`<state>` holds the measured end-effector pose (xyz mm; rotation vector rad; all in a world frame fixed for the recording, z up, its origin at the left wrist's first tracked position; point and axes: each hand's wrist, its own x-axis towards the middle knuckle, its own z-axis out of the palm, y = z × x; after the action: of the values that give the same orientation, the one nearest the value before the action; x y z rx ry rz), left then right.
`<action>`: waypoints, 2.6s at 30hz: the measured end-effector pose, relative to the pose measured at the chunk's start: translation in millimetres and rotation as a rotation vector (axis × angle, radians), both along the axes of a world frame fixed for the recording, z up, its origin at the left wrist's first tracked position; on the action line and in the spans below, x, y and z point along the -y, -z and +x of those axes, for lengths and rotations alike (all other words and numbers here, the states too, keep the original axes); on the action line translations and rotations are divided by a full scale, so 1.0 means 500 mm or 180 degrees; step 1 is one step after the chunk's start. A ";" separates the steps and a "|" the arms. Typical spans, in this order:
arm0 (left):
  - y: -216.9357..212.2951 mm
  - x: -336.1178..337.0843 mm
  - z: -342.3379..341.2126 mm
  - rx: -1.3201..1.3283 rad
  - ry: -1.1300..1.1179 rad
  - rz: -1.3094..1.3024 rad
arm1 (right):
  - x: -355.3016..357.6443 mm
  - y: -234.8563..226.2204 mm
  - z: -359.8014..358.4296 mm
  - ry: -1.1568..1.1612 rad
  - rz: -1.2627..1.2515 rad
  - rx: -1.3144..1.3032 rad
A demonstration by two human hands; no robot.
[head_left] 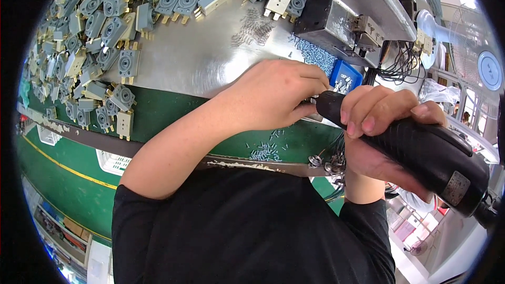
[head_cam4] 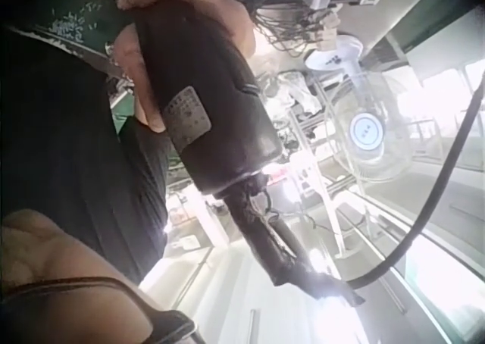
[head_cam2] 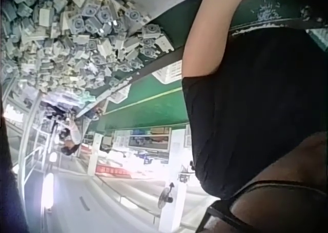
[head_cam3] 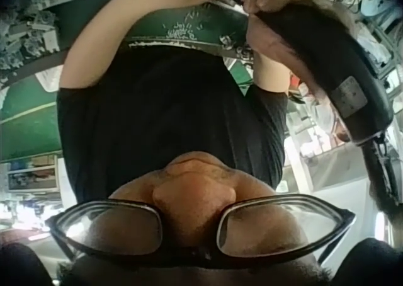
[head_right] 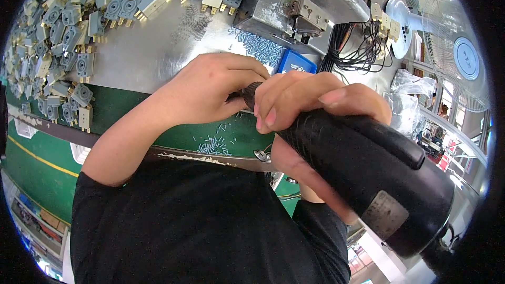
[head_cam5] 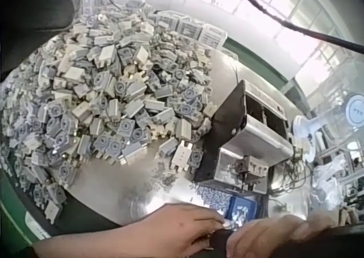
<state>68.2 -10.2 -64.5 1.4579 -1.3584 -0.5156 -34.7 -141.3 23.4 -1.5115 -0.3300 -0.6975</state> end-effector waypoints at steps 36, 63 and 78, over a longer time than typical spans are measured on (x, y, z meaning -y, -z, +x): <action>-0.008 0.007 -0.054 0.0449 -0.0276 -0.0887 | 0.123 -0.139 -0.147 0.1503 -0.1735 -0.2628; -0.141 0.008 -0.109 0.0435 -0.1096 -0.0251 | 0.144 -0.008 -0.176 0.0891 -0.3955 -0.0915; -0.154 0.057 -0.166 0.0578 0.0587 0.0425 | 0.524 -0.046 -0.035 0.3656 -0.3502 -0.1504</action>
<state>-14.7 -38.8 12.2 1.5245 -1.6392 -0.6137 -52.2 -403.5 46.4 -2.8844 0.7285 -1.0544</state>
